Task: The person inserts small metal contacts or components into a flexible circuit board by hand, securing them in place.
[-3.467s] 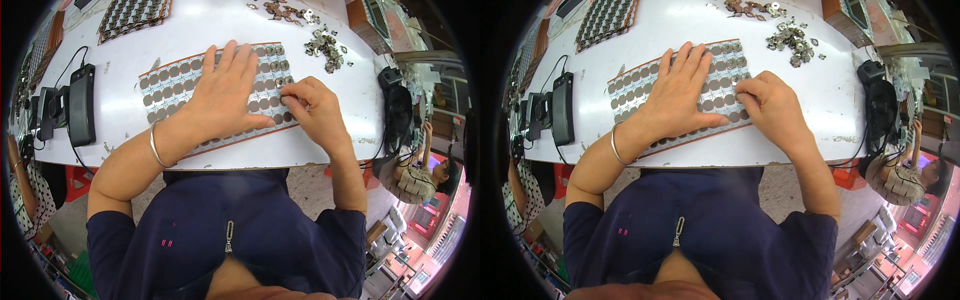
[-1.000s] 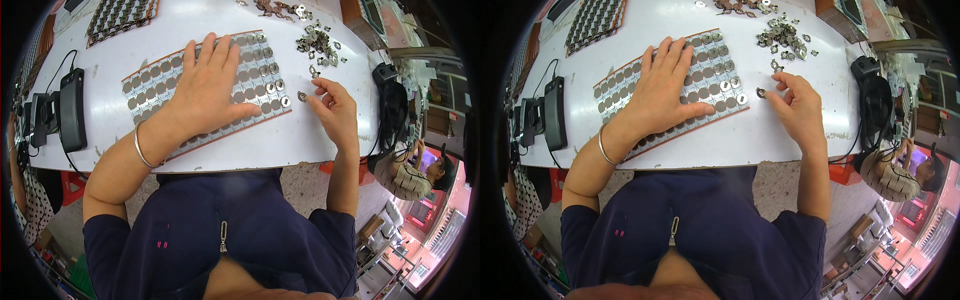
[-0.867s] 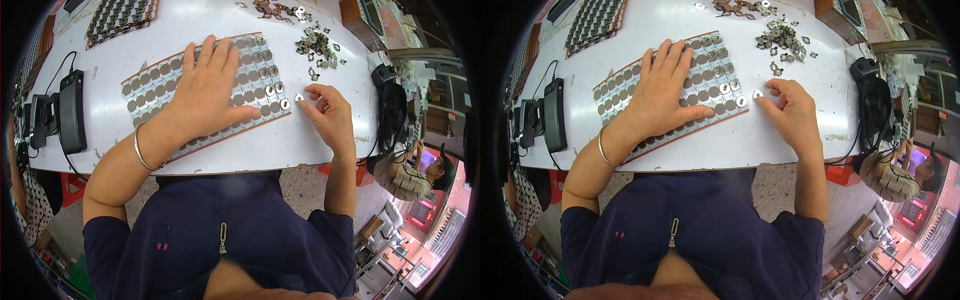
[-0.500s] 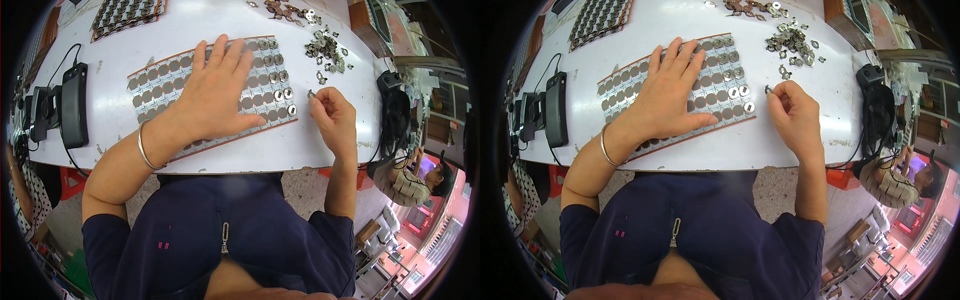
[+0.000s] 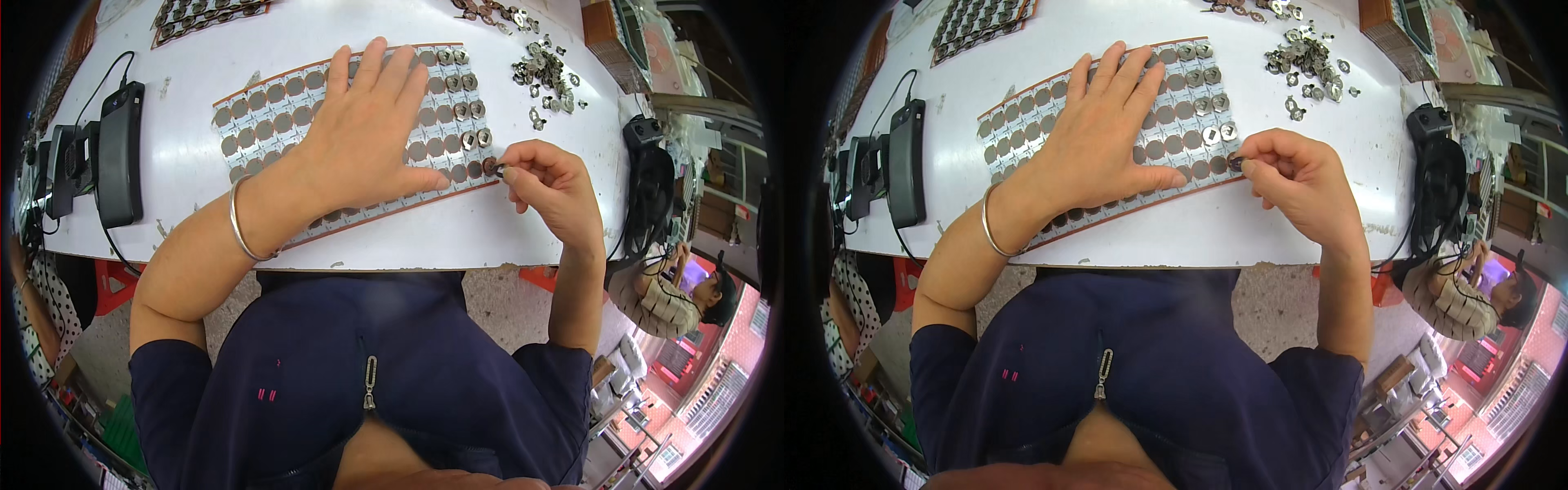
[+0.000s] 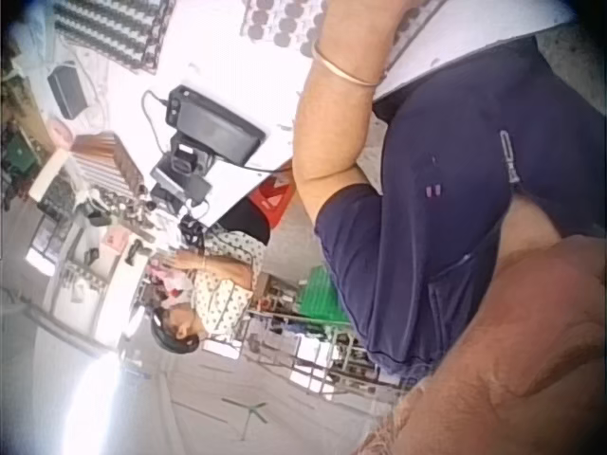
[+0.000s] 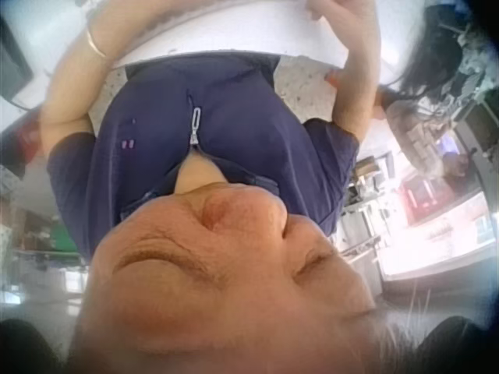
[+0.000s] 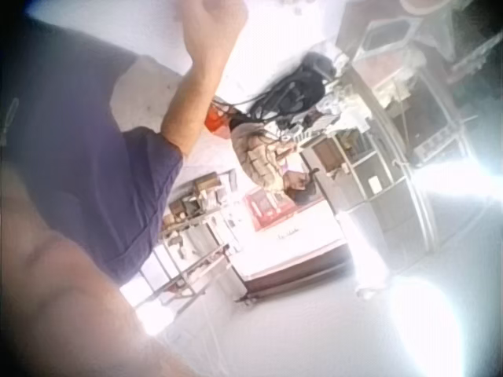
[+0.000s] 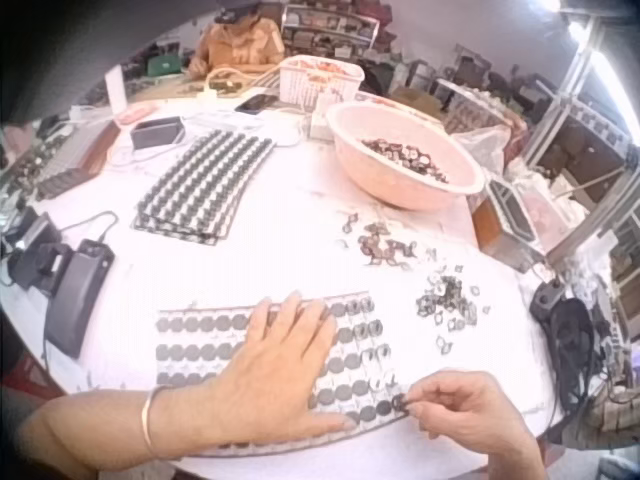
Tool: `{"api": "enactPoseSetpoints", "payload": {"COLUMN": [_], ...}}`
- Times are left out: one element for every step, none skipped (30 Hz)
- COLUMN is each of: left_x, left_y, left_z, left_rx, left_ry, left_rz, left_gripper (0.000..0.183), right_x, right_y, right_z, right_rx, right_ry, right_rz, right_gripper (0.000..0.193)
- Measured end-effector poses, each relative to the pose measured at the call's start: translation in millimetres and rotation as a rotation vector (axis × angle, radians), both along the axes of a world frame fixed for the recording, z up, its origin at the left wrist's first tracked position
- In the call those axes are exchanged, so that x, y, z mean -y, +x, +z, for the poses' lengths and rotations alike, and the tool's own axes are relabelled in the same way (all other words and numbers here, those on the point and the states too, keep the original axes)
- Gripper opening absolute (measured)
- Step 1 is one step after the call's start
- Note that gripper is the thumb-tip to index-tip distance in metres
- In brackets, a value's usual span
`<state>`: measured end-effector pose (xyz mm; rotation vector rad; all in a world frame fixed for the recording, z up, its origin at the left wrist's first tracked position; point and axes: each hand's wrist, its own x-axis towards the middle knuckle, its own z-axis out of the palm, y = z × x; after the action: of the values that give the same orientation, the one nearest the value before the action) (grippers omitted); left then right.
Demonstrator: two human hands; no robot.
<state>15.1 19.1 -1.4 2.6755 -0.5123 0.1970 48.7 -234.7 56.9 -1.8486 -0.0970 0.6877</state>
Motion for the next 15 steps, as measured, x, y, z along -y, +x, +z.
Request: {"api": "enactPoseSetpoints", "payload": {"left_x": [0,0,-1,0,0,0,0,1,1,1,1,0,1,1,1], "left_y": [0,0,0,0,0,0,0,0,0,0,0,0,0,0,-1], "left_z": [0,-1,-1,-2,-3,-4,-4,-3,-3,-3,-4,-4,-4,-4,-4], "left_rx": [-0.003,-0.001,0.002,0.0,0.003,0.006,0.005,0.002,-0.001,-0.003,-0.001,0.0,-0.001,-0.003,-0.005], "left_ry": [-0.001,0.009,0.019,0.017,0.012,0.008,0.007,0.006,0.005,0.004,0.004,0.005,0.005,0.004,0.003], "left_rz": [0.0,0.002,0.003,0.003,0.006,0.008,0.009,0.009,0.009,0.011,0.015,0.019,0.02,0.021,0.022], "left_gripper": [0.109,0.11,0.11,0.11,0.11,0.11,0.11,0.11,0.11,0.11,0.11,0.11,0.11,0.11,0.11], "right_x": [-1,-2,-4,-8,-11,-11,-12,-12,-13,-15,-17,-18,-19,-20,-20], "right_y": [1,1,0,-2,-3,-3,-3,-3,-3,-3,-3,-3,-4,-4,-4], "right_z": [-2,-4,-4,-4,-5,-7,-10,-11,-12,-11,-11,-7,-3,-2,-4], "right_rx": [0.006,0.013,0.011,0.072,0.134,0.133,0.169,0.206,0.205,0.233,0.261,0.259,0.257,0.255,0.253], "right_ry": [-0.046,-0.092,-0.093,-0.159,-0.225,-0.226,-0.246,-0.266,-0.266,-0.272,-0.278,-0.279,-0.331,-0.383,-0.382], "right_rz": [0.047,0.094,0.094,0.114,0.135,0.135,0.146,0.157,0.158,0.162,0.167,0.169,0.21,0.251,0.253], "right_gripper": [0.009,0.009,0.009,0.009,0.01,0.01,0.009,0.008,0.008,0.007,0.006,0.006,0.004,0.003,0.003]}}
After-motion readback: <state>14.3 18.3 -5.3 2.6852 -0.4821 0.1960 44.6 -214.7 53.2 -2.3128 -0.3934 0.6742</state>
